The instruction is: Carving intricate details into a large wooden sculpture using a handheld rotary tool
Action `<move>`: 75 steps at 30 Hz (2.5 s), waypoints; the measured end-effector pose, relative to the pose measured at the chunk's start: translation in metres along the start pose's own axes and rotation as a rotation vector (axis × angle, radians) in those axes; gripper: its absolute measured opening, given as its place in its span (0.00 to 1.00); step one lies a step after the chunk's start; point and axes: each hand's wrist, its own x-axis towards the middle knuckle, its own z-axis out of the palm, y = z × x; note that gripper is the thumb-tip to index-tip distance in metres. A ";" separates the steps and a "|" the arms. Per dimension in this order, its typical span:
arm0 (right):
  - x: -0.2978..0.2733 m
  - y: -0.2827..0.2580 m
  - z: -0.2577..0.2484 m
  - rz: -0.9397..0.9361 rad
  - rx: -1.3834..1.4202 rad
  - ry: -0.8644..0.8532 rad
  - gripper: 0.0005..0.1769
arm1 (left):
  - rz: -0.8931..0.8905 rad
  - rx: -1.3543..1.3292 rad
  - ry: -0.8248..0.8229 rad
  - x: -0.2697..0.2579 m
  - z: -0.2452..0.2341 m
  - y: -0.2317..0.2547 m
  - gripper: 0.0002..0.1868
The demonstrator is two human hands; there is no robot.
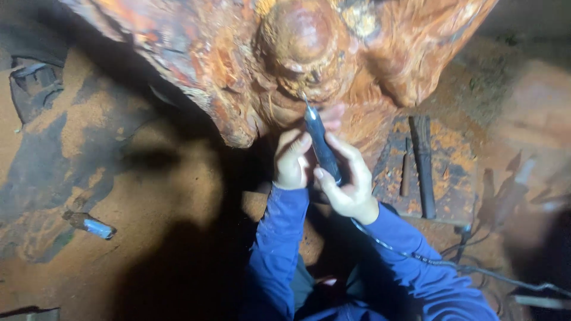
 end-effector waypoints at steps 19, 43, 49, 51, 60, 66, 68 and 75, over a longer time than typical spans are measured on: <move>0.025 0.011 0.028 -0.072 -0.012 -0.006 0.29 | -0.003 -0.192 -0.049 0.007 -0.019 -0.003 0.23; 0.019 0.027 0.031 -0.169 0.002 0.079 0.29 | 0.004 -0.119 -0.084 0.010 -0.019 -0.002 0.22; 0.016 0.032 0.030 -0.155 0.005 0.108 0.30 | 0.028 -0.031 -0.073 0.011 -0.018 -0.005 0.20; 0.016 0.035 0.030 -0.166 0.028 0.116 0.30 | 0.031 0.002 -0.057 0.011 -0.017 -0.006 0.20; 0.018 0.037 0.030 -0.152 0.044 0.110 0.29 | 0.030 -0.012 -0.051 0.011 -0.019 -0.009 0.23; 0.016 0.040 0.031 -0.153 0.051 0.126 0.30 | 0.058 0.070 -0.065 0.013 -0.018 -0.007 0.21; 0.016 0.039 0.032 -0.149 0.056 0.127 0.30 | 0.058 0.092 -0.065 0.012 -0.018 -0.008 0.21; 0.017 0.036 0.031 -0.146 0.061 0.130 0.30 | 0.059 0.144 -0.059 0.012 -0.018 -0.010 0.23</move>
